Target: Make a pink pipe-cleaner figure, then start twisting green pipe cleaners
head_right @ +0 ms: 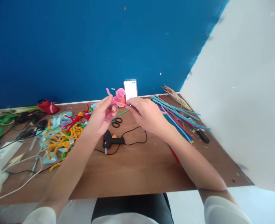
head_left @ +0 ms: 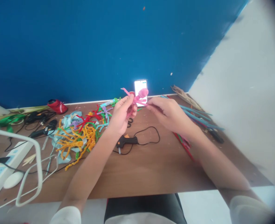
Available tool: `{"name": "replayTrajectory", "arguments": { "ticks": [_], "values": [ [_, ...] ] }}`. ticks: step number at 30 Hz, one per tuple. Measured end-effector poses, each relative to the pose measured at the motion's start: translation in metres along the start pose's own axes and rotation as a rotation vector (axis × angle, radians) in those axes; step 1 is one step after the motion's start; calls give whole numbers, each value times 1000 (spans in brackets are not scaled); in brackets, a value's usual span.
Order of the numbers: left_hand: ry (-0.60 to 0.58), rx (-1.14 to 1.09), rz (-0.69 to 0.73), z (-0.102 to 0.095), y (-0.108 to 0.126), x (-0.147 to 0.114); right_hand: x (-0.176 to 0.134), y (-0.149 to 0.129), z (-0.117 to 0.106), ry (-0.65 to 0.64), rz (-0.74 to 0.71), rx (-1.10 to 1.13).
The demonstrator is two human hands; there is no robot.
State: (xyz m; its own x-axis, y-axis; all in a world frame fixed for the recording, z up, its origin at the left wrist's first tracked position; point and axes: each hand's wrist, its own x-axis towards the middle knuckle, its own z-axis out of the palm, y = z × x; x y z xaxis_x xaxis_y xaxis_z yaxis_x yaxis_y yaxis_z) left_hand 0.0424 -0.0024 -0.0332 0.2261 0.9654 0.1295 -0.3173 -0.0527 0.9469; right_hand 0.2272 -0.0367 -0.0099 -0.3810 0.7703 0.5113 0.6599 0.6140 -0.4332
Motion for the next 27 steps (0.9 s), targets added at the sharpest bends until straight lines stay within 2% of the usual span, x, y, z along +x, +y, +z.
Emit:
{"name": "replayTrajectory", "arguments": {
  "ticks": [4,7,11,14,17,21,24,27],
  "values": [
    [-70,15,-23,1,-2,-1,2,7,-9,72,88,98],
    [-129,-24,-71,2,-2,-3,3,11,-13,115,126,268],
    [-245,-22,-133,1,3,-5,3,15,-18,-20,95,566],
    [-323,66,-148,-1,9,-7,1,15,-19,-113,127,683],
    [-382,176,-116,-3,15,-11,0,15,-17,-185,143,718],
    [-423,296,-38,-3,19,-15,1,16,-11,-278,64,700],
    [-414,318,-22,-2,19,-16,2,17,-8,-249,12,613],
    [-464,311,1,-3,20,-16,3,16,-8,-152,34,514]
  ]
}}
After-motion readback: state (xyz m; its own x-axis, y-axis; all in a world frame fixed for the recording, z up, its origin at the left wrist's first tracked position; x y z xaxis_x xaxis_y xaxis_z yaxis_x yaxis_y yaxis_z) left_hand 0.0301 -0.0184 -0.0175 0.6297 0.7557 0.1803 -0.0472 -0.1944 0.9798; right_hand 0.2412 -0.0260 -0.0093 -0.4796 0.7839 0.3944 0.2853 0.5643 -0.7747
